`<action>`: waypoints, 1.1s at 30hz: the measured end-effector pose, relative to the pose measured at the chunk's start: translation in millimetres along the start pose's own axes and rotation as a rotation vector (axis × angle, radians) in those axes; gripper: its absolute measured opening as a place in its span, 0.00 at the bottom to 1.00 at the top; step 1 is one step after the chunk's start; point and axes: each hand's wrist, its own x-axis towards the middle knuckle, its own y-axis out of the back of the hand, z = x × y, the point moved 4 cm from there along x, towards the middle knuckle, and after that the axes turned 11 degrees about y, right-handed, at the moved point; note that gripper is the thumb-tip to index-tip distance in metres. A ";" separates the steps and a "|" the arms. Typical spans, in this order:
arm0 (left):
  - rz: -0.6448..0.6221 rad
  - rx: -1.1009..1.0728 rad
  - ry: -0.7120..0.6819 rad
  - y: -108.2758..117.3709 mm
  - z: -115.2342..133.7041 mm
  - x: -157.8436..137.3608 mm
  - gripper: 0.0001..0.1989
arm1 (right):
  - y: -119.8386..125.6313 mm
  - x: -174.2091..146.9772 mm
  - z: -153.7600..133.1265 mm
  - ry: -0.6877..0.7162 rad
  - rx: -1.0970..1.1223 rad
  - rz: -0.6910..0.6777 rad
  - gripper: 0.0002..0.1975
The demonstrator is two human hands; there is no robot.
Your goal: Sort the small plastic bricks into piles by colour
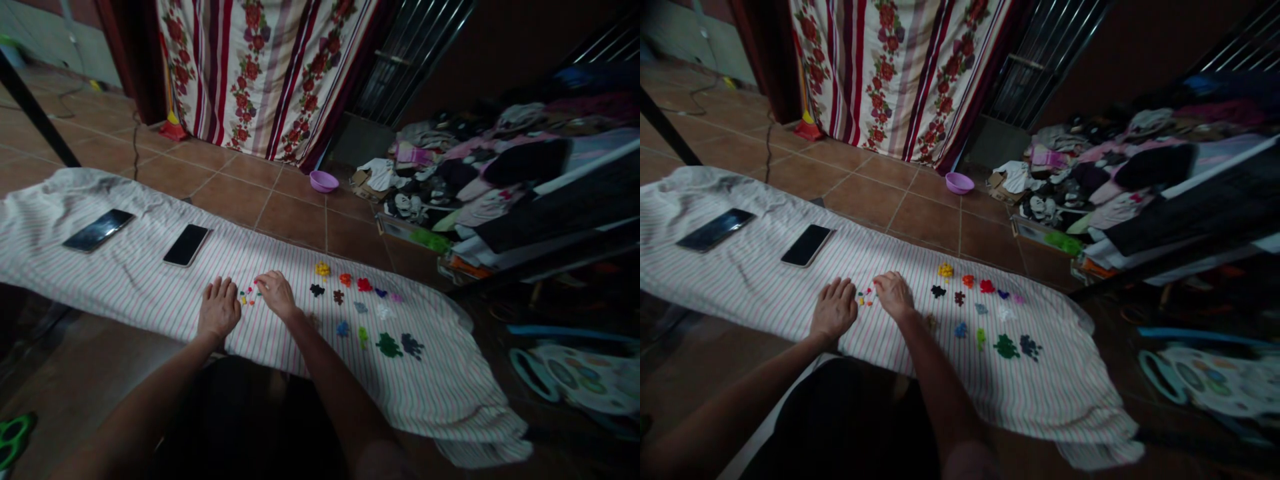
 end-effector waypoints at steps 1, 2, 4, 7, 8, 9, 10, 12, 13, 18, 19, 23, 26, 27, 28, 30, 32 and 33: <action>0.004 0.006 -0.001 0.1 0.1 0.0 0.19 | -1.6 0.6 -4.4 0.014 0.001 -0.019 0.10; 0.006 0.010 0.000 0.3 0.1 -0.1 0.19 | -3.1 1.1 -7.8 0.027 0.003 -0.038 0.10; 0.003 0.008 0.002 0.7 0.3 -0.1 0.19 | -6.1 1.6 -11.7 0.042 0.005 -0.066 0.10; -0.005 0.006 0.001 0.7 0.5 0.1 0.20 | -11.3 2.4 -14.3 0.053 -0.013 -0.090 0.10; -0.005 0.010 -0.001 0.5 0.5 0.1 0.20 | -13.3 2.8 -15.2 0.059 -0.023 -0.096 0.10; -0.004 0.015 -0.003 0.1 0.5 0.1 0.20 | -15.2 3.2 -16.3 0.068 -0.034 -0.105 0.10; 0.001 0.019 -0.006 -0.3 0.4 0.1 0.20 | -17.2 3.5 -17.7 0.079 -0.046 -0.116 0.09; 0.012 0.022 -0.012 -1.1 0.0 -0.2 0.20 | -20.4 3.6 -20.9 0.096 -0.073 -0.138 0.09; 0.019 0.021 -0.014 -1.3 -0.3 -0.4 0.20 | -21.5 3.5 -22.5 0.100 -0.086 -0.147 0.08; 0.022 0.015 -0.019 -1.1 -0.6 -1.0 0.19 | -23.1 1.3 -28.1 0.095 -0.115 -0.164 0.08; 0.018 0.018 -0.020 -0.9 -0.4 -0.9 0.19 | -23.0 0.8 -28.6 0.093 -0.109 -0.163 0.07; 0.002 0.014 -0.009 0.1 0.3 -0.5 0.20 | -21.8 -1.6 -27.0 0.067 -0.065 -0.130 0.07; -0.004 0.008 -0.003 0.9 0.9 -0.3 0.19 | -19.5 -4.4 -22.2 0.037 -0.040 -0.087 0.07; -0.005 0.012 -0.004 1.1 1.0 -0.4 0.19 | -17.9 -5.6 -19.9 0.023 -0.034 -0.065 0.07; -0.004 0.017 -0.006 1.3 1.0 -0.4 0.19 | -15.8 -6.9 -17.3 0.010 -0.029 -0.039 0.07; 0.001 0.027 -0.011 1.4 0.9 -0.6 0.19 | -10.2 -9.6 -11.9 -0.014 -0.018 0.018 0.07; 0.006 0.032 -0.016 1.2 0.6 -0.7 0.20 | -3.8 -12.4 -6.5 -0.029 -0.009 0.069 0.07; 0.007 0.032 -0.016 1.1 0.4 -0.8 0.20 | -0.7 -13.9 -3.9 -0.032 -0.004 0.086 0.07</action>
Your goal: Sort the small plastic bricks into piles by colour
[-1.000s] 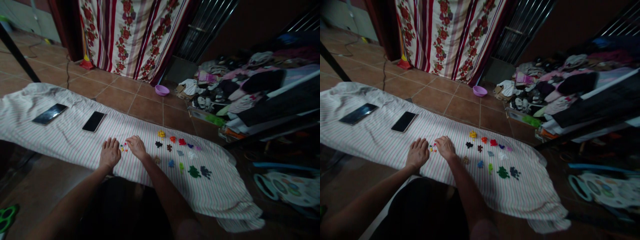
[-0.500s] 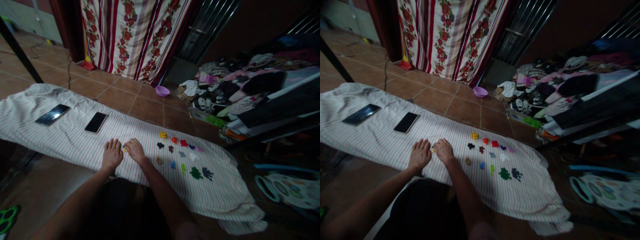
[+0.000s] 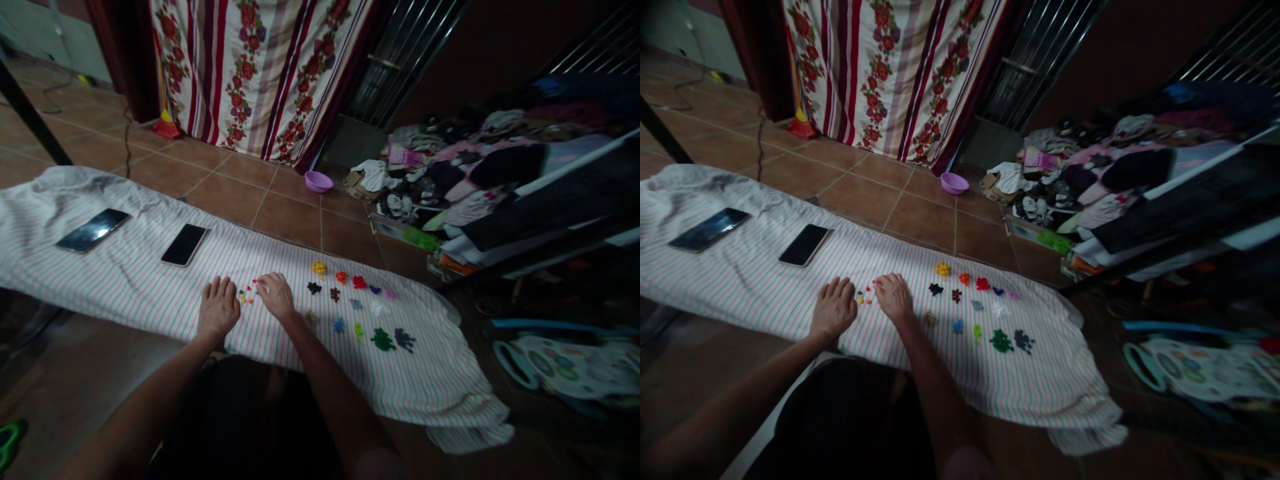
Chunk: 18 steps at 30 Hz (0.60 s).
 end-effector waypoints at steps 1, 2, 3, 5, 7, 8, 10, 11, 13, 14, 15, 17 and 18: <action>0.000 -0.001 0.000 -0.2 -0.2 0.0 0.19 | 3.0 -1.3 2.8 -0.004 0.005 0.015 0.07; -0.002 -0.004 0.001 -0.4 -0.3 0.0 0.19 | 5.6 -2.9 5.8 -0.012 0.010 0.029 0.07; -0.004 -0.007 0.004 -0.4 -0.5 0.1 0.19 | 8.0 -4.8 9.2 -0.023 0.016 0.042 0.07; -0.006 -0.010 0.006 -0.2 -0.4 0.1 0.20 | 11.3 -9.8 16.9 -0.053 0.032 0.066 0.07; -0.004 -0.010 0.003 0.3 -0.2 0.1 0.19 | 13.5 -16.2 25.8 -0.084 0.051 0.087 0.07; -0.002 -0.007 0.000 0.5 -0.2 0.0 0.19 | 14.6 -19.9 30.7 -0.098 0.060 0.099 0.07; 0.004 0.001 -0.005 0.3 -0.5 -0.1 0.19 | 17.2 -28.0 41.2 -0.131 0.075 0.129 0.07; 0.008 0.006 -0.008 0.0 -0.9 -0.2 0.19 | 19.0 -32.4 46.9 -0.152 0.081 0.148 0.07; 0.017 0.013 -0.015 -0.8 -1.6 -0.6 0.18 | 23.3 -41.3 58.5 -0.198 0.092 0.183 0.08; 0.019 0.015 -0.019 -1.1 -1.8 -0.9 0.18 | 25.6 -45.7 64.2 -0.220 0.099 0.198 0.09; 0.021 0.017 -0.021 -1.3 -1.9 -1.1 0.18 | 27.9 -50.1 69.8 -0.242 0.106 0.212 0.09; 0.019 0.018 -0.020 -1.1 -1.9 -1.6 0.18 | 32.1 -58.5 80.2 -0.280 0.126 0.233 0.10; 0.017 0.017 -0.018 -0.7 -1.8 -1.8 0.18 | 33.8 -62.6 85.0 -0.299 0.137 0.242 0.11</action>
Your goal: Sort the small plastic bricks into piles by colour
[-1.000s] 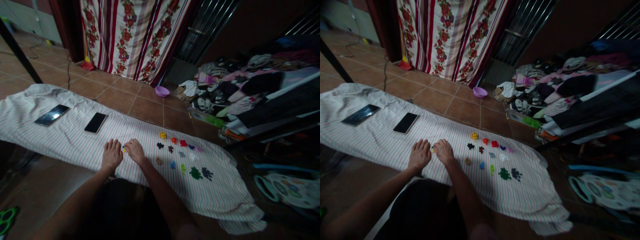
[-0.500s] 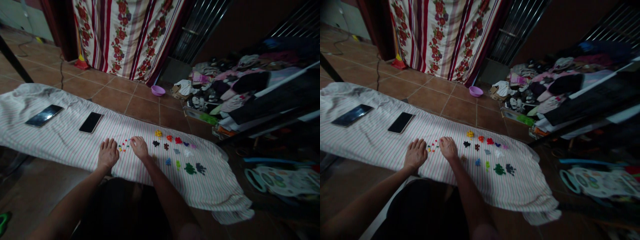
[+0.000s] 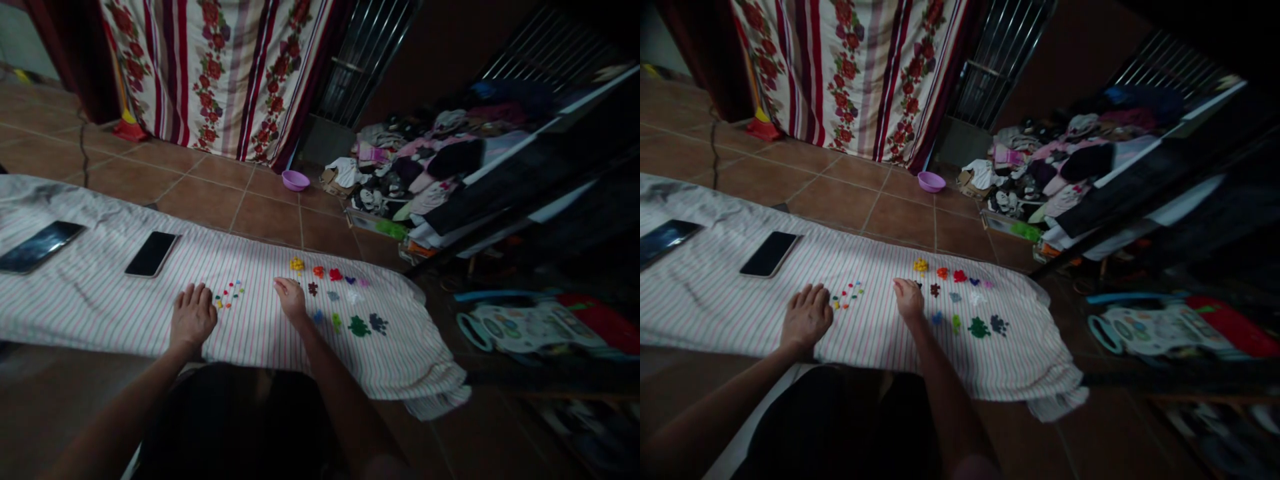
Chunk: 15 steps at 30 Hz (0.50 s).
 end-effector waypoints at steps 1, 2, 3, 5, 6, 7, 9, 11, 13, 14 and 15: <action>-0.002 -0.002 0.002 0.5 0.1 -0.1 0.18 | 2.9 -2.0 5.2 -0.021 0.009 0.009 0.11; -0.005 -0.004 0.004 0.9 0.2 -0.2 0.18 | 5.6 -4.1 10.2 -0.044 0.015 0.020 0.12; -0.007 -0.008 0.005 1.4 0.3 -0.2 0.18 | 8.3 -6.2 15.0 -0.068 0.017 0.035 0.12; -0.002 -0.012 0.006 2.2 0.2 0.0 0.18 | 13.6 -10.5 23.3 -0.108 0.016 0.068 0.12; 0.002 -0.012 0.004 2.4 0.1 0.0 0.18 | 16.3 -12.7 26.6 -0.119 0.017 0.085 0.12; 0.005 -0.012 -0.001 2.6 0.0 0.0 0.19 | 19.3 -14.7 29.4 -0.126 0.019 0.102 0.11; 0.012 -0.014 -0.015 2.9 0.0 -0.2 0.19 | 26.1 -18.7 33.5 -0.125 0.020 0.129 0.11; 0.019 -0.026 -0.025 3.1 0.0 -0.7 0.20 | 34.3 -22.7 36.7 -0.119 0.007 0.147 0.11; 0.030 -0.049 -0.025 3.7 -0.3 -1.2 0.20 | 43.6 -26.7 40.3 -0.116 -0.019 0.162 0.11; 0.033 -0.057 -0.024 3.9 -0.3 -1.4 0.20 | 48.5 -28.8 42.6 -0.117 -0.033 0.169 0.11; 0.035 -0.059 -0.023 4.1 -0.4 -1.6 0.20 | 53.3 -30.9 45.5 -0.121 -0.045 0.176 0.11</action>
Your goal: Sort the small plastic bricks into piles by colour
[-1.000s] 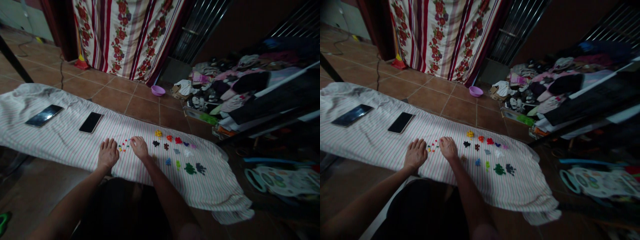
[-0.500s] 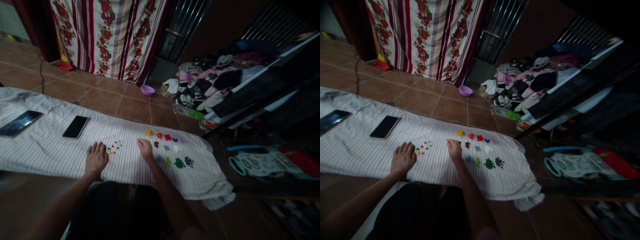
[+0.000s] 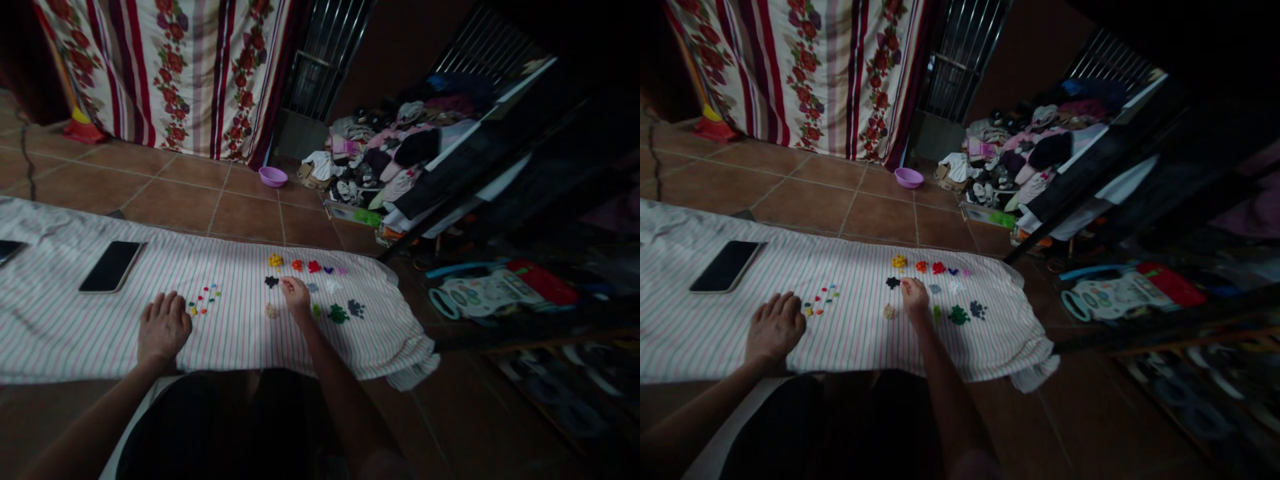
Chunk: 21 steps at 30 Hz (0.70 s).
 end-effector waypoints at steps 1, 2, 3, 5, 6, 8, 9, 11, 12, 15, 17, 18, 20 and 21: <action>0.000 0.004 -0.001 0.0 0.1 -0.1 0.20 | 5.0 -0.9 3.9 -0.006 -0.011 0.007 0.11; -0.001 0.014 -0.003 -0.1 0.2 -0.1 0.20 | 9.9 -1.8 8.3 -0.013 -0.020 0.015 0.11; -0.003 0.026 -0.007 -0.2 0.3 -0.1 0.20 | 15.1 -2.7 13.2 -0.019 -0.029 0.027 0.11; -0.007 0.044 -0.016 -0.5 0.5 0.0 0.20 | 26.7 -4.8 23.7 -0.025 -0.049 0.068 0.11; -0.010 0.048 -0.019 -0.6 0.6 0.1 0.20 | 33.1 -5.7 29.3 -0.026 -0.062 0.095 0.11; -0.012 0.049 -0.018 -0.5 0.5 0.4 0.20 | 46.9 -7.1 41.2 -0.032 -0.084 0.139 0.11; -0.014 0.047 -0.017 -0.4 0.5 0.5 0.20 | 54.2 -7.3 47.8 -0.045 -0.093 0.155 0.12; -0.022 0.044 -0.018 -0.4 0.4 0.7 0.20 | 69.8 -6.1 62.1 -0.089 -0.118 0.177 0.14; -0.025 0.045 -0.020 -0.4 0.4 0.8 0.20 | 78.0 -4.8 69.7 -0.119 -0.135 0.187 0.14; -0.023 0.048 -0.021 -0.6 0.1 0.9 0.19 | 102.6 0.4 94.0 -0.225 -0.210 0.221 0.14; -0.022 0.042 -0.015 -0.9 -0.1 0.9 0.19 | 116.8 3.7 111.6 -0.308 -0.253 0.237 0.15; -0.024 0.037 -0.011 -1.2 -0.2 0.8 0.19 | 122.7 4.9 120.6 -0.348 -0.267 0.240 0.15; -0.030 0.029 -0.003 -2.1 -0.2 0.6 0.19 | 132.0 6.4 138.7 -0.430 -0.269 0.240 0.16; -0.034 0.027 -0.001 -2.6 -0.3 0.5 0.19 | 135.6 6.5 147.7 -0.480 -0.262 0.243 0.16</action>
